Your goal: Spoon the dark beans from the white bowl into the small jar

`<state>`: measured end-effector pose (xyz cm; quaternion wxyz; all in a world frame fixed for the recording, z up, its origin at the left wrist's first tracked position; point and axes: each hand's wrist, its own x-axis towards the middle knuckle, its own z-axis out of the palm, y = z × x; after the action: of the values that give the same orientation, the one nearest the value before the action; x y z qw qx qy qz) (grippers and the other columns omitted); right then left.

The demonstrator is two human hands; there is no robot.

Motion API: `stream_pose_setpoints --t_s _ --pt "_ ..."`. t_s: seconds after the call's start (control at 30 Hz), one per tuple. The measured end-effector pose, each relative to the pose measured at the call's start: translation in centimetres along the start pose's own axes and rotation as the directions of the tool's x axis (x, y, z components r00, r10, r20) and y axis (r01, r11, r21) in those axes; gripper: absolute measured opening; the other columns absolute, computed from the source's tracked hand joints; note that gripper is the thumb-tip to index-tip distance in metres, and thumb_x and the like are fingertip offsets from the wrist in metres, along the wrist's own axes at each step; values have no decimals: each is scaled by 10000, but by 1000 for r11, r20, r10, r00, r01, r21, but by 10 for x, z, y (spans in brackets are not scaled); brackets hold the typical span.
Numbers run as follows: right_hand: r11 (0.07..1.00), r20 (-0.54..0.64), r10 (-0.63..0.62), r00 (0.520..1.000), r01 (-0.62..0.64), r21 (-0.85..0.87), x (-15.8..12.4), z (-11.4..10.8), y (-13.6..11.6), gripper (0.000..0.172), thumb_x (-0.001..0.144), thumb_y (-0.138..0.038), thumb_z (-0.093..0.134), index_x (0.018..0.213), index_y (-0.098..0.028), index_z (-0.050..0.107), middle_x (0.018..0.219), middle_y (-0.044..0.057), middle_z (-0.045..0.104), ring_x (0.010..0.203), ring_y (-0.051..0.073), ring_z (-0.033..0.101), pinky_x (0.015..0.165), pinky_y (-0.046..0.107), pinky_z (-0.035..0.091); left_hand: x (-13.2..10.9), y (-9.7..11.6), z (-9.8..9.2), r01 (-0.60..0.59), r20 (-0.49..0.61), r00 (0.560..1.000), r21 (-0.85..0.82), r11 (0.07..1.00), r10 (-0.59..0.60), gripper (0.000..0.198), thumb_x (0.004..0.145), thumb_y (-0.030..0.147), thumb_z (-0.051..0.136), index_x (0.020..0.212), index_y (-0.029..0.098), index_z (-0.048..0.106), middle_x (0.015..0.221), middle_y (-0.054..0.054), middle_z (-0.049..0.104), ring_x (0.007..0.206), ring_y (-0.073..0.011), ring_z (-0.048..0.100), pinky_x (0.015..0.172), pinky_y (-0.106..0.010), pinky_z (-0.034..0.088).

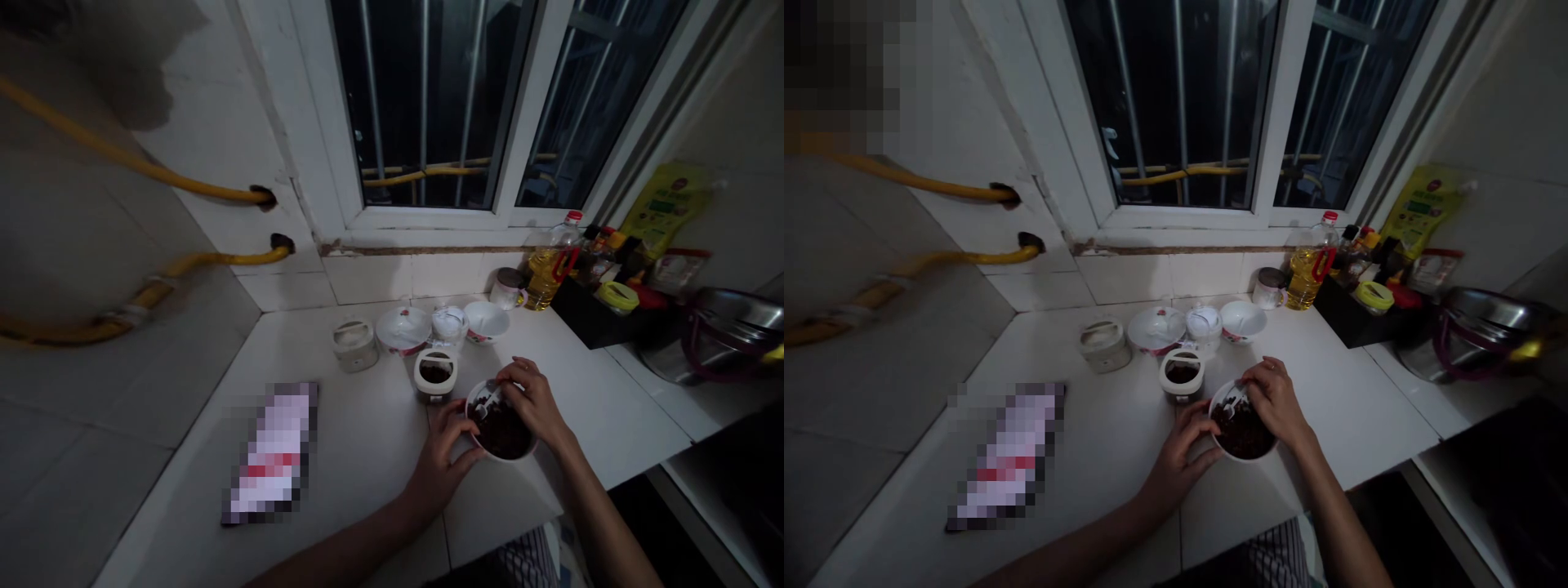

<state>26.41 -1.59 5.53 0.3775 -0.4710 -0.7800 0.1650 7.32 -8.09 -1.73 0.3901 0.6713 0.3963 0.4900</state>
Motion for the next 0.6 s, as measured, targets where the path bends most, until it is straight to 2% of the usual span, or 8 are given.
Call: stream_pose_setpoints --t_s 0.07,0.13,0.23,0.3,0.43,0.6 --pt "994 -36 94 995 -92 51 0 0 1 166 757 -204 497 702 -248 647 633 3 672 874 243 616 1038 488 348 0 1 -1 -1 -2 1000 -3 1000 1 139 840 334 660 910 215 649 1240 -114 532 1220 -268 505 1025 -402 419" --pt "976 -74 193 978 -183 117 0 -2 1 149 739 -236 514 676 -242 649 559 0 633 865 249 615 995 448 380 0 1 -1 -5 0 1000 -5 1000 5 135 837 328 661 912 216 652 1238 -112 539 1221 -268 505 1027 -402 420" --pt "915 -88 338 937 -305 263 0 -4 2 131 705 -264 531 658 -221 646 542 -2 606 730 224 610 799 357 458 1 2 -2 9 6 1000 0 1000 -9 131 827 316 669 911 217 656 1248 -110 534 1227 -269 502 1027 -403 423" --pt "855 -61 414 908 -366 367 0 -5 2 128 683 -278 544 659 -205 646 537 -9 597 614 191 577 661 310 448 1 2 -2 25 12 1000 4 1000 -25 130 819 314 676 905 217 659 1254 -109 530 1239 -271 493 1030 -410 420" --pt "774 -19 480 877 -413 480 1 -3 0 126 647 -296 578 641 -191 645 488 -23 566 521 159 521 566 280 408 1 2 -2 42 16 999 -4 999 -42 119 818 298 675 903 218 656 1248 -111 531 1257 -270 477 1043 -416 405" --pt "740 -6 522 853 -449 501 2 -3 -2 118 636 -290 579 626 -194 648 470 -21 561 495 157 496 536 280 391 0 1 -1 22 0 1000 -10 1000 -22 112 819 298 672 898 220 654 1233 -109 534 1226 -268 501 1027 -413 421"
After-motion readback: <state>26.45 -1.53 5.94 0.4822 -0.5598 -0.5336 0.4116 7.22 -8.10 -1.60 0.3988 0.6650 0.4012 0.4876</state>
